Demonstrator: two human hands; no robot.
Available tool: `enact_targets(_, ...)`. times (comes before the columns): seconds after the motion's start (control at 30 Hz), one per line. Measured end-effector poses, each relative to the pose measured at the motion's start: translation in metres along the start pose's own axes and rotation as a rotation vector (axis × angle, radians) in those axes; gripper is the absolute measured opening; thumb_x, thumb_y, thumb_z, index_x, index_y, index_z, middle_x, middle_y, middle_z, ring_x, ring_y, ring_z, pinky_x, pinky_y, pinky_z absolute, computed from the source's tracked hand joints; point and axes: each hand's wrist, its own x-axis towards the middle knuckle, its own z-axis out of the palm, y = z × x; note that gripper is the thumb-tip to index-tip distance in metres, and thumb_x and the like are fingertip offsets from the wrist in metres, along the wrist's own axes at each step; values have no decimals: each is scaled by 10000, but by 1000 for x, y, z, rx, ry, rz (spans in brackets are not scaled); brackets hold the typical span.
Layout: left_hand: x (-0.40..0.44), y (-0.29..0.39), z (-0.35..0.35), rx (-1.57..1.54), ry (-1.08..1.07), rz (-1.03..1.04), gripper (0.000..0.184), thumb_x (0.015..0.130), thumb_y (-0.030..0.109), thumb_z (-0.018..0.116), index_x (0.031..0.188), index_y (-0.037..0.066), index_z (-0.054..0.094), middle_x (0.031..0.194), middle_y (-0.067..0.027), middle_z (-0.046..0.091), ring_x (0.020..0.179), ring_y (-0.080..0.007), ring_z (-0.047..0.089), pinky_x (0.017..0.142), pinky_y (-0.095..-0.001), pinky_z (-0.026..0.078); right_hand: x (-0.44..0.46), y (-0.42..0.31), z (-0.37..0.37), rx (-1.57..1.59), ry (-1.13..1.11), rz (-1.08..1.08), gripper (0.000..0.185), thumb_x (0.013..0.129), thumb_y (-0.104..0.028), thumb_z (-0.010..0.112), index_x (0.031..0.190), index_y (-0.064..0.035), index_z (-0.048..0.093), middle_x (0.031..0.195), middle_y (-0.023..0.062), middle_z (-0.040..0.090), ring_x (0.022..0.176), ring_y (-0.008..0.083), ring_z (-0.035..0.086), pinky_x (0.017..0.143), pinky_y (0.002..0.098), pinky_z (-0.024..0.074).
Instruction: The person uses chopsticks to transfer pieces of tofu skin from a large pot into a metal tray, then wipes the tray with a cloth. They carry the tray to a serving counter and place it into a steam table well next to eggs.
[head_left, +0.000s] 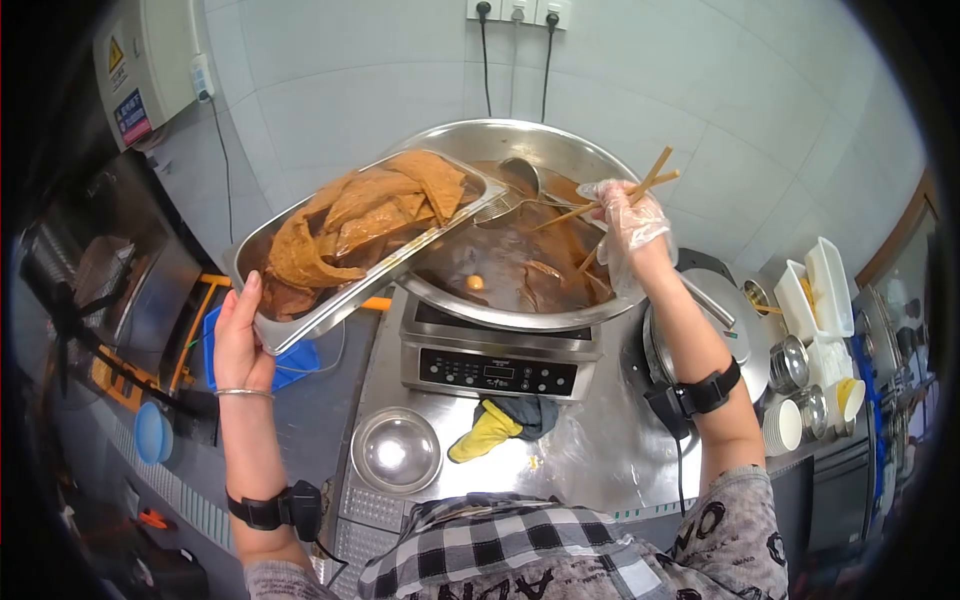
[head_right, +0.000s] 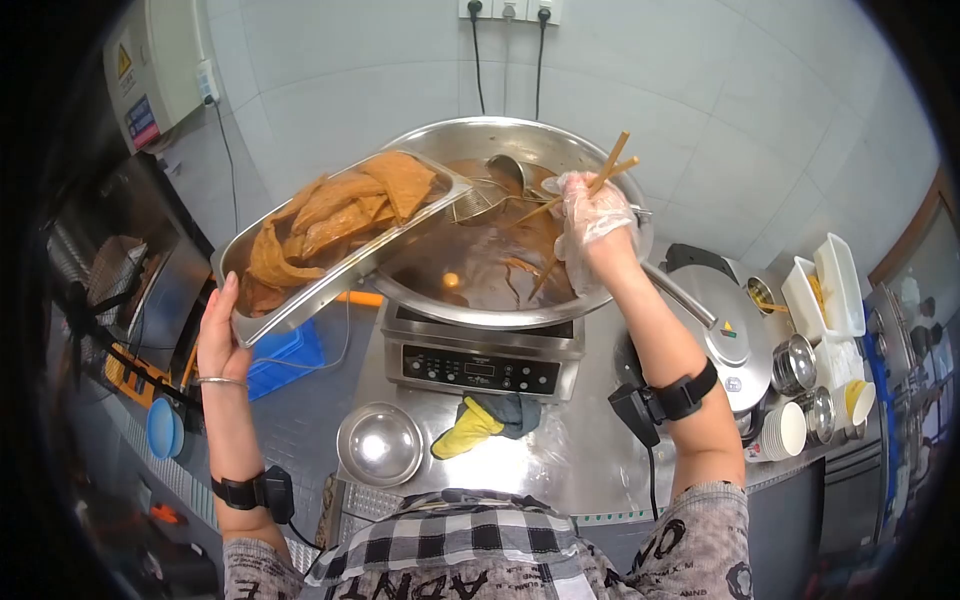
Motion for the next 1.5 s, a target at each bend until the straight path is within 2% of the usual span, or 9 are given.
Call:
enact_targets(0.07,0,0,0,1,30,1,233,784,105,565,979,16,476,943,-64,549,861,-145,536,767,-262,438,-1,6,0,-12,23,184,267,833,-272,444,826,-21,534,713,76,560,621,131,519,587,263,433)
enact_targets(0.13,-1,2,0,9,26,-4,233,784,101,564,981,14,474,943,-64,548,859,-145,536,763,-263,440,5,7,4,16,17,441,244,820,-251,466,898,-37,552,757,77,535,515,155,494,429,281,423)
enact_targets(0.23,-1,1,2,7,33,-6,236,784,96,562,983,10,471,947,-67,545,857,-145,536,756,-268,446,22,58,15,-280,-241,193,263,803,-265,481,948,-59,557,759,80,512,487,164,483,414,293,420)
enact_targets(0.27,-2,2,3,-4,31,-11,232,784,93,561,981,10,472,944,-67,546,854,-144,537,753,-268,448,23,68,20,-223,-294,336,246,803,-270,485,931,-71,549,738,76,493,492,162,483,424,297,425)
enact_targets(0.4,-2,1,0,-12,25,-26,215,784,83,556,970,10,477,935,-66,549,841,-143,540,744,-266,451,8,34,31,-91,-247,517,242,797,-266,497,865,-35,514,705,76,500,498,162,495,438,294,434)
enact_targets(0.63,0,-1,-4,4,55,-9,204,784,82,556,961,14,481,926,-64,550,832,-146,540,737,-262,451,26,34,15,150,3,575,238,767,-225,489,754,13,488,634,141,512,466,196,537,397,292,484)
enact_targets(1.03,0,-2,-8,-5,29,-18,208,785,87,553,970,22,482,923,-59,550,836,-148,537,733,-264,447,38,30,-28,251,107,522,207,751,-163,460,791,40,468,646,211,534,474,256,549,444,316,502)
enact_targets(1.37,0,-3,-7,-19,-32,-16,218,800,79,519,1001,11,472,965,-74,550,862,-151,540,753,-262,444,79,-1,-55,412,149,314,166,766,-113,460,798,49,450,707,151,464,496,214,537,436,308,528)
enact_targets(1.5,1,-3,-10,-2,-58,-21,224,795,65,516,1005,4,467,966,-77,550,866,-151,540,763,-263,442,81,-43,-30,528,159,159,143,805,-144,425,731,-25,460,624,80,458,482,162,520,496,317,521)
